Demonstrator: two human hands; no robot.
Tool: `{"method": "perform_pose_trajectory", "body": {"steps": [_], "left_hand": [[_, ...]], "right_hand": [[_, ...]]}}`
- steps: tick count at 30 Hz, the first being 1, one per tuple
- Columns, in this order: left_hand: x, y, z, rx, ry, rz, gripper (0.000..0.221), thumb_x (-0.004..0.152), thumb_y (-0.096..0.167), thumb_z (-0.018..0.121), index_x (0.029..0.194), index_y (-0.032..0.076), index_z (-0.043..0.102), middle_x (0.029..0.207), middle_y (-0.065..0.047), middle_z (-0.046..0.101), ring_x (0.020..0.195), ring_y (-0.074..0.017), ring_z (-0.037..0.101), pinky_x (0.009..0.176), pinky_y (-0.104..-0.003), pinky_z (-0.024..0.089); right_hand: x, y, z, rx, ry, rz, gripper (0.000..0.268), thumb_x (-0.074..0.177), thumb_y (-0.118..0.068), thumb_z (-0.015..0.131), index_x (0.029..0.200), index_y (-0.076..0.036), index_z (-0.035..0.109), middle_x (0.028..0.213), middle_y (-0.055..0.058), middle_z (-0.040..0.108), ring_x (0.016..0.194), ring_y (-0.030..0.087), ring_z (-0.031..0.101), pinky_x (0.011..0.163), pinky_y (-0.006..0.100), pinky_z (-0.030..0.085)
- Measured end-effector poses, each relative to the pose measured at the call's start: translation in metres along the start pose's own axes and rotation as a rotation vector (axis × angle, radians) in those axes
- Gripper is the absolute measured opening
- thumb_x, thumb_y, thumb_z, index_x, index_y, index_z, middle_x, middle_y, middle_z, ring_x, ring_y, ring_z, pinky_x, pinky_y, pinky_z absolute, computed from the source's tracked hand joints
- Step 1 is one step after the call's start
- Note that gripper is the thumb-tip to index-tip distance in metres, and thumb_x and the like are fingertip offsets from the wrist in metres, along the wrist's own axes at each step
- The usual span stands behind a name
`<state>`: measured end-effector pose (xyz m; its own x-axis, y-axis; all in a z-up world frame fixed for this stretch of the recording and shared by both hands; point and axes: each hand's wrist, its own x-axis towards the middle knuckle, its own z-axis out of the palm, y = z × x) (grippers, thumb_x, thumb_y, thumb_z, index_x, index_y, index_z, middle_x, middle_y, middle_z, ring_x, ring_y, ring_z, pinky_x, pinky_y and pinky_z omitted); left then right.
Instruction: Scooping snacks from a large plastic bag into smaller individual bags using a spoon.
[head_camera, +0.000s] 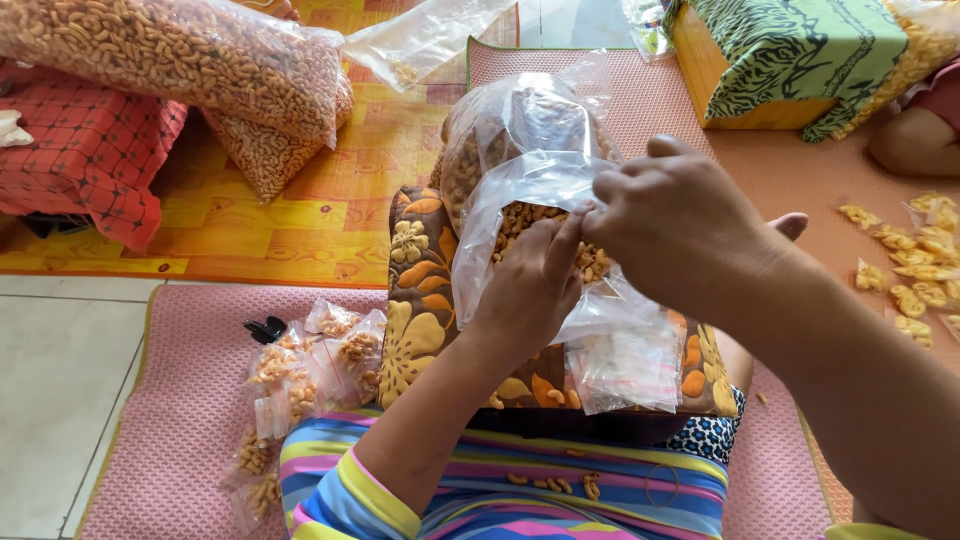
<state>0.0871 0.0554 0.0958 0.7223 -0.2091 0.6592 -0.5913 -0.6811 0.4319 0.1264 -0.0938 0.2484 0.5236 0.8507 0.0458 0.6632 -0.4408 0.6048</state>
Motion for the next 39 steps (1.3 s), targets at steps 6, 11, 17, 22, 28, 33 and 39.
{"method": "perform_pose_trajectory", "body": {"steps": [6,11,17,22,28,33,39], "left_hand": [[-0.010,0.000,0.007,-0.040,0.176,-0.077,0.098,0.088,0.006,0.073,0.163,0.014,0.011,0.122,-0.019,0.061,0.096,-0.0332,0.065,0.079,-0.044,0.054],[-0.009,0.001,0.013,-0.063,0.266,-0.099,0.098,0.089,0.007,0.072,0.162,0.011,0.008,0.126,-0.023,0.061,0.104,-0.0371,0.066,0.088,-0.047,0.054],[-0.016,0.013,-0.002,-0.163,0.253,-0.157,0.090,0.088,0.009,0.072,0.157,0.009,0.014,0.127,-0.022,0.058,0.111,-0.0343,0.064,0.091,-0.044,0.055],[-0.030,0.029,-0.024,-0.178,0.326,-0.121,0.079,0.088,0.011,0.080,0.147,0.005,0.028,0.134,-0.018,0.056,0.115,-0.0301,0.065,0.096,-0.041,0.057],[-0.048,0.036,-0.050,-0.426,0.332,-0.180,0.090,0.080,0.007,0.081,0.154,0.004,0.029,0.129,-0.025,0.063,0.113,-0.0434,0.069,0.096,-0.051,0.058],[-0.062,0.034,-0.061,-0.505,0.285,-0.283,0.097,0.080,0.007,0.080,0.157,0.004,0.023,0.118,-0.026,0.066,0.104,-0.0439,0.070,0.088,-0.051,0.062],[-0.064,0.035,-0.071,-0.395,0.233,-0.330,0.096,0.079,0.007,0.080,0.157,0.005,0.024,0.125,-0.028,0.064,0.110,-0.0484,0.069,0.089,-0.054,0.062]], "right_hand": [[-0.013,-0.016,-0.018,-0.234,0.119,-0.023,0.011,0.078,-0.016,0.081,0.076,-0.019,0.071,0.075,-0.001,0.064,0.060,0.009,0.053,0.078,0.030,0.042],[-0.033,-0.026,-0.026,-0.335,0.284,0.016,0.019,0.082,-0.018,0.081,0.076,-0.020,0.063,0.083,-0.002,0.061,0.068,0.010,0.049,0.078,0.029,0.037],[-0.072,-0.040,-0.036,-0.476,0.357,0.308,0.006,0.099,-0.021,0.080,0.100,-0.023,0.074,0.091,-0.006,0.064,0.075,0.010,0.052,0.081,0.029,0.036],[-0.054,-0.066,0.023,-0.282,0.156,0.415,0.008,0.092,-0.024,0.072,0.097,-0.017,0.073,0.086,-0.001,0.068,0.069,0.013,0.059,0.073,0.035,0.047],[-0.010,-0.112,0.123,-0.072,0.429,0.336,0.012,0.068,-0.004,0.068,0.060,-0.010,0.062,0.064,0.012,0.051,0.060,0.031,0.054,0.061,0.044,0.037],[-0.006,-0.126,0.146,0.430,0.025,0.551,0.005,0.082,-0.012,0.067,0.084,-0.012,0.071,0.083,0.009,0.058,0.066,0.032,0.067,0.058,0.048,0.053],[-0.038,-0.123,0.110,0.476,0.129,0.726,0.013,0.094,-0.020,0.058,0.093,-0.014,0.070,0.083,0.010,0.057,0.064,0.039,0.066,0.061,0.054,0.055]]}}
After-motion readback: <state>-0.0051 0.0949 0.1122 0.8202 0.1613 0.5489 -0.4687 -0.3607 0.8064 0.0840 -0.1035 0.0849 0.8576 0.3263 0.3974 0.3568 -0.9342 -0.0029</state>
